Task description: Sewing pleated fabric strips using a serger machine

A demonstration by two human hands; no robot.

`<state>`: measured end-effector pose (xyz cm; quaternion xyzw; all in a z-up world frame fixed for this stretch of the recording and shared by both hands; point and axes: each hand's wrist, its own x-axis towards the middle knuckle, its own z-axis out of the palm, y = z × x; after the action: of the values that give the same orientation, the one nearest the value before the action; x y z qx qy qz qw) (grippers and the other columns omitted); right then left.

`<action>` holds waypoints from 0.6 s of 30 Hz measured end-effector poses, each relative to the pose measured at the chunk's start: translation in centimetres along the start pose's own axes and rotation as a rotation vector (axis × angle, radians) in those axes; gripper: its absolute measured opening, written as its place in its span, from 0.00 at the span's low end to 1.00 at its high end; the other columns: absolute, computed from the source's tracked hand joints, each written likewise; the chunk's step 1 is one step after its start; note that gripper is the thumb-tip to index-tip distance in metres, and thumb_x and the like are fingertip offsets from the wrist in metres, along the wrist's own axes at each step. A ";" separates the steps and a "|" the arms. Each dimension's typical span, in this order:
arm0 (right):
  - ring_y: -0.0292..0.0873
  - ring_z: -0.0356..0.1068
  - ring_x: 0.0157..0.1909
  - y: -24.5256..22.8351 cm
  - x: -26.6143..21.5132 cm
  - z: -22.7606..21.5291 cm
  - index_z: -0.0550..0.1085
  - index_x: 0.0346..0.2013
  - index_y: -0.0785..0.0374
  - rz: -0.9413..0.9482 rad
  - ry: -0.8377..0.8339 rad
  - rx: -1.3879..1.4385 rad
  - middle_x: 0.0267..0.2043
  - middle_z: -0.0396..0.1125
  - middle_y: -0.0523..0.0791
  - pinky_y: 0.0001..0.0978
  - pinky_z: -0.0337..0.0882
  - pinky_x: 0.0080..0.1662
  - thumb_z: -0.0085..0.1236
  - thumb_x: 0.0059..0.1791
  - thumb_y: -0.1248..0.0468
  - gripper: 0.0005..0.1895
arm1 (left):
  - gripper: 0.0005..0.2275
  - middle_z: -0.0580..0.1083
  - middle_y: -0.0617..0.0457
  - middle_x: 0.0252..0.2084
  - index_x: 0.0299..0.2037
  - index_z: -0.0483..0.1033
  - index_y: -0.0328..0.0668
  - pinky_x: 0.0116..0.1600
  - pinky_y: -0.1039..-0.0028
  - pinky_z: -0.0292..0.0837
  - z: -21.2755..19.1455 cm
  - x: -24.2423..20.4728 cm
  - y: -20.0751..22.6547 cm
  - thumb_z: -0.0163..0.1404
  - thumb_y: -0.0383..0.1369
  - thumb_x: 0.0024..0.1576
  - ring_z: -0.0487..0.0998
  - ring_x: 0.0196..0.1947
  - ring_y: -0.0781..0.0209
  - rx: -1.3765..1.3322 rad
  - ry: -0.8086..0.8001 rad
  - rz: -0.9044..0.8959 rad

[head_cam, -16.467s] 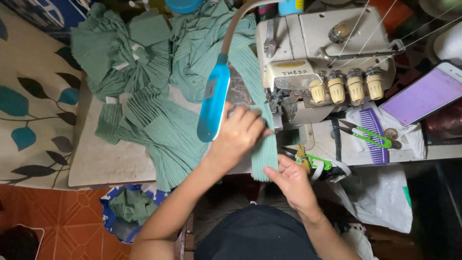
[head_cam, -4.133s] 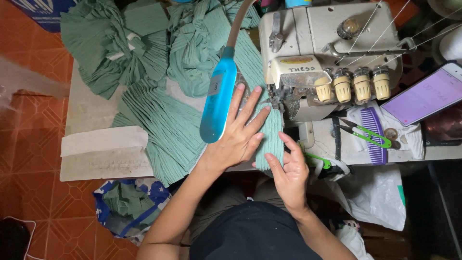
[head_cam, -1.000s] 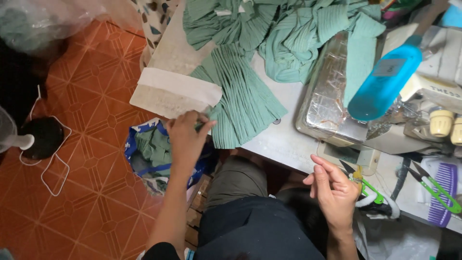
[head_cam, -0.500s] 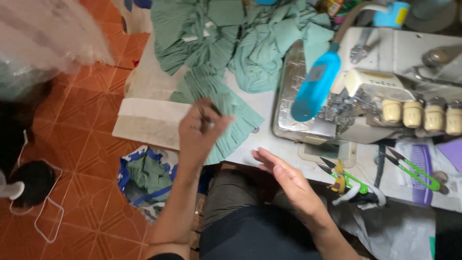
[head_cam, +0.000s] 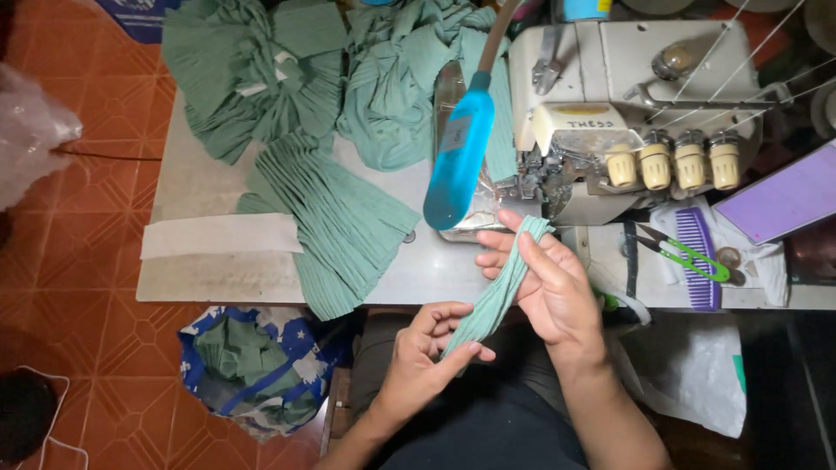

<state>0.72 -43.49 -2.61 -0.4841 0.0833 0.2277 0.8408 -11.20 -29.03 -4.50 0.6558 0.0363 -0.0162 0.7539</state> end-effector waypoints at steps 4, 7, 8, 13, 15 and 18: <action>0.47 0.73 0.37 -0.3 -1.1 0.2 0.61 0.64 0.69 -0.091 -0.034 -0.149 0.46 0.71 0.57 0.34 0.73 0.41 0.43 0.51 0.58 0.28 | 0.16 0.80 0.46 0.41 0.54 0.66 0.36 0.44 0.79 0.79 0.1 0.5 0.1 0.51 0.28 0.56 0.85 0.35 0.60 0.001 -0.062 -0.038; 0.44 0.71 0.23 0.7 -1.8 -0.8 0.58 0.63 0.72 -0.293 -0.136 -0.331 0.36 0.72 0.60 0.32 0.73 0.32 0.43 0.52 0.62 0.26 | 0.24 0.76 0.58 0.55 0.61 0.59 0.43 0.58 0.73 0.63 -1.1 2.1 0.4 0.50 0.39 0.56 0.76 0.56 0.63 0.390 -0.224 0.029; 0.43 0.70 0.20 0.9 -2.2 -1.2 0.61 0.60 0.70 -0.258 -0.182 -0.402 0.32 0.72 0.57 0.29 0.72 0.28 0.44 0.51 0.63 0.24 | 0.22 0.71 0.53 0.59 0.61 0.60 0.40 0.60 0.71 0.64 -1.4 2.8 0.1 0.46 0.37 0.58 0.74 0.58 0.60 0.251 -0.183 0.016; 0.37 0.69 0.16 1.1 -3.9 -1.1 0.68 0.43 0.68 -0.207 -0.273 -0.614 0.25 0.73 0.50 0.22 0.71 0.23 0.46 0.51 0.65 0.10 | 0.27 0.73 0.47 0.53 0.55 0.69 0.36 0.60 0.70 0.67 -1.4 5.8 1.0 0.35 0.52 0.59 0.74 0.55 0.58 0.075 -0.204 0.026; 0.36 0.69 0.16 1.4 -4.1 -1.6 0.70 0.46 0.66 -0.161 -0.264 -0.655 0.25 0.74 0.49 0.21 0.69 0.22 0.48 0.50 0.64 0.12 | 0.10 0.75 0.57 0.44 0.47 0.74 0.38 0.54 0.78 0.70 -0.7 6.9 0.6 0.47 0.33 0.60 0.74 0.45 0.71 0.002 -0.203 0.014; 0.37 0.69 0.16 0.8 -4.4 -1.9 0.69 0.45 0.65 -0.138 -0.325 -0.625 0.26 0.74 0.48 0.23 0.68 0.23 0.46 0.51 0.63 0.11 | 0.13 0.76 0.48 0.50 0.49 0.73 0.33 0.53 0.73 0.76 -0.2 7.6 1.9 0.46 0.33 0.60 0.77 0.46 0.63 -0.207 -0.288 -0.012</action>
<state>-3.39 -46.08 -2.59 -0.6798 -0.1583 0.2590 0.6677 -3.47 -28.41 -3.20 0.5653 -0.0667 -0.1104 0.8147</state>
